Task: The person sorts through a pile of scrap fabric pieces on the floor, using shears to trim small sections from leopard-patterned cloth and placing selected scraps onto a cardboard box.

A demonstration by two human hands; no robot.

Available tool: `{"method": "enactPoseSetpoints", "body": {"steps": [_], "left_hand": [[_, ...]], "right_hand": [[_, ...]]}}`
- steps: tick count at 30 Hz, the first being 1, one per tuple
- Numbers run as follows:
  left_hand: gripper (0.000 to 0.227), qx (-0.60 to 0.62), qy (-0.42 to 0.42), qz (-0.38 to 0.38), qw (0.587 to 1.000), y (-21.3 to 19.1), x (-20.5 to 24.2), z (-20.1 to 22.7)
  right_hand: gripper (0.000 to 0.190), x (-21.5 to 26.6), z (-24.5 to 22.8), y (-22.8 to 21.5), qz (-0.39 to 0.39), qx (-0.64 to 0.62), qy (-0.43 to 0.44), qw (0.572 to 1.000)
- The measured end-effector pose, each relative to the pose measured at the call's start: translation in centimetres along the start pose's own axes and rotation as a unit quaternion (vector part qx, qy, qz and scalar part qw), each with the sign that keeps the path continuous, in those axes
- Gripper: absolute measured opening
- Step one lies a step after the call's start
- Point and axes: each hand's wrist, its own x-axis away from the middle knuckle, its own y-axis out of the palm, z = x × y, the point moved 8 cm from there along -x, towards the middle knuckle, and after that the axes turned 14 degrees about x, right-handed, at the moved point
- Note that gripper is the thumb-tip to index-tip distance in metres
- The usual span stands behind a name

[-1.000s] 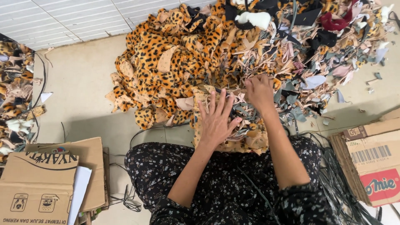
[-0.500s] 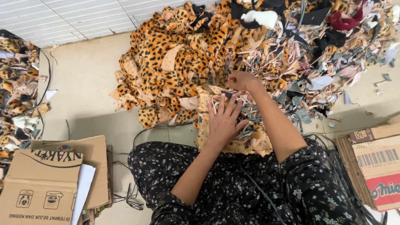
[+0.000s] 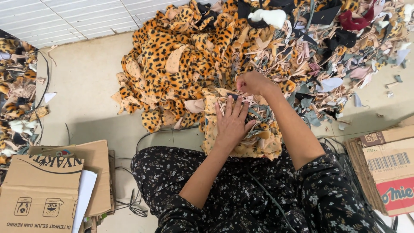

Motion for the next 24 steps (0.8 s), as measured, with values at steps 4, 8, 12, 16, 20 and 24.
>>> {"method": "enactPoseSetpoints", "body": {"steps": [4, 8, 12, 16, 20, 24], "left_hand": [[0.071, -0.009, 0.001, 0.004, 1.000, -0.3, 0.3, 0.3], [0.069, 0.009, 0.009, 0.024, 1.000, -0.5, 0.1, 0.4], [0.065, 0.023, 0.007, 0.036, 0.999, -2.2, 0.2, 1.4], [0.055, -0.014, 0.018, 0.041, 0.999, -2.5, 0.5, 1.2], [0.047, -0.009, -0.003, -0.005, 1.000, -2.9, 0.5, 1.4], [0.061, 0.008, 0.007, -0.054, 0.998, -4.5, 0.9, 2.0]], "right_hand": [[0.010, 1.3, 0.7, -0.6, 0.130, -0.003, 0.026, 0.991], [0.007, 9.4, -3.9, -6.2, 0.335, -0.002, -0.037, 0.941], [0.006, 17.6, -9.1, -5.9, 0.436, 0.132, -0.091, 0.886], [0.010, 20.2, -9.1, -2.4, 0.464, 0.149, -0.094, 0.868], [0.013, 22.4, -8.9, -1.8, 0.493, 0.070, -0.101, 0.861], [0.022, 23.5, -8.2, -1.1, 0.515, 0.051, -0.097, 0.850]]}}
